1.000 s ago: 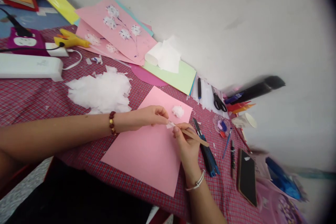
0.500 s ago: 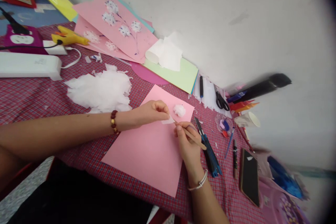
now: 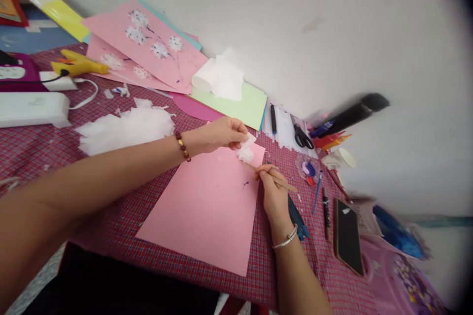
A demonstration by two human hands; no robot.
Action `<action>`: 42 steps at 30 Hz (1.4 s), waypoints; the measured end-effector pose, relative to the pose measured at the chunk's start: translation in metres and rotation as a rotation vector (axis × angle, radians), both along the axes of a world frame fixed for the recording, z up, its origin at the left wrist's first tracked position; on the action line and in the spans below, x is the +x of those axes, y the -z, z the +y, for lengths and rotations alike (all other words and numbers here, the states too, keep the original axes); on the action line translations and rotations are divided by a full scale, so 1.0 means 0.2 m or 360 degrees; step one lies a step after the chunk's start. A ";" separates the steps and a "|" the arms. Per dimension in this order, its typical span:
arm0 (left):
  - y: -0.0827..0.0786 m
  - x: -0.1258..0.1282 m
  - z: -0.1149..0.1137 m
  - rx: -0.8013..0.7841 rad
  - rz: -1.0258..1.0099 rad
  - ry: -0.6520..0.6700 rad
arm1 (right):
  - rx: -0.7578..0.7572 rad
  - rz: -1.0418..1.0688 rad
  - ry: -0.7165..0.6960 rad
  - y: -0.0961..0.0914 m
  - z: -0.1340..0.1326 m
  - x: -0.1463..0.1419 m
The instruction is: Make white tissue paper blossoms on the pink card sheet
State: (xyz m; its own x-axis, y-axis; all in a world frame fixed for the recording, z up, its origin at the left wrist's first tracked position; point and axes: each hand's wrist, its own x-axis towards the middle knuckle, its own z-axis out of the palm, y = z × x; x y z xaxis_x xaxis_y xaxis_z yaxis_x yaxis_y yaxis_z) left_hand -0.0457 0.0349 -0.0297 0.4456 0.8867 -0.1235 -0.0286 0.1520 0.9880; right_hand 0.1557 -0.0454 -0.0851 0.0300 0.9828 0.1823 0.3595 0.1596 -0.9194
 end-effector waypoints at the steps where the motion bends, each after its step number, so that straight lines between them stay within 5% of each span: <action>1: 0.03 0.01 0.01 -0.0024 -0.0020 -0.0035 | -0.0007 -0.0017 -0.0019 0.00 0.00 0.00; 6: 0.17 -0.02 0.04 0.0113 0.0188 0.0002 | -0.0029 -0.0070 0.0012 0.01 0.03 0.00; 16: 0.19 -0.02 0.07 0.0428 0.0552 0.0749 | -0.0054 0.0172 0.0061 0.02 0.04 0.01; 20: 0.22 0.04 0.04 0.0773 0.0685 0.0532 | -0.0051 0.0179 0.0052 0.03 0.03 0.01; 28: 0.28 0.09 0.04 0.0783 0.0669 0.0357 | 0.0145 0.0490 0.0158 0.06 0.00 0.03; 32: 0.27 0.07 0.06 0.0732 0.0609 0.0396 | 0.0138 0.0406 0.0076 0.06 -0.01 0.02; 38: 0.22 -0.05 0.12 0.0331 0.0435 0.0671 | 0.0198 0.0408 0.0163 0.06 -0.01 0.04; 42: 0.19 -0.03 0.09 0.0706 0.0784 0.0585 | 0.0207 0.0422 0.0161 0.05 -0.01 0.03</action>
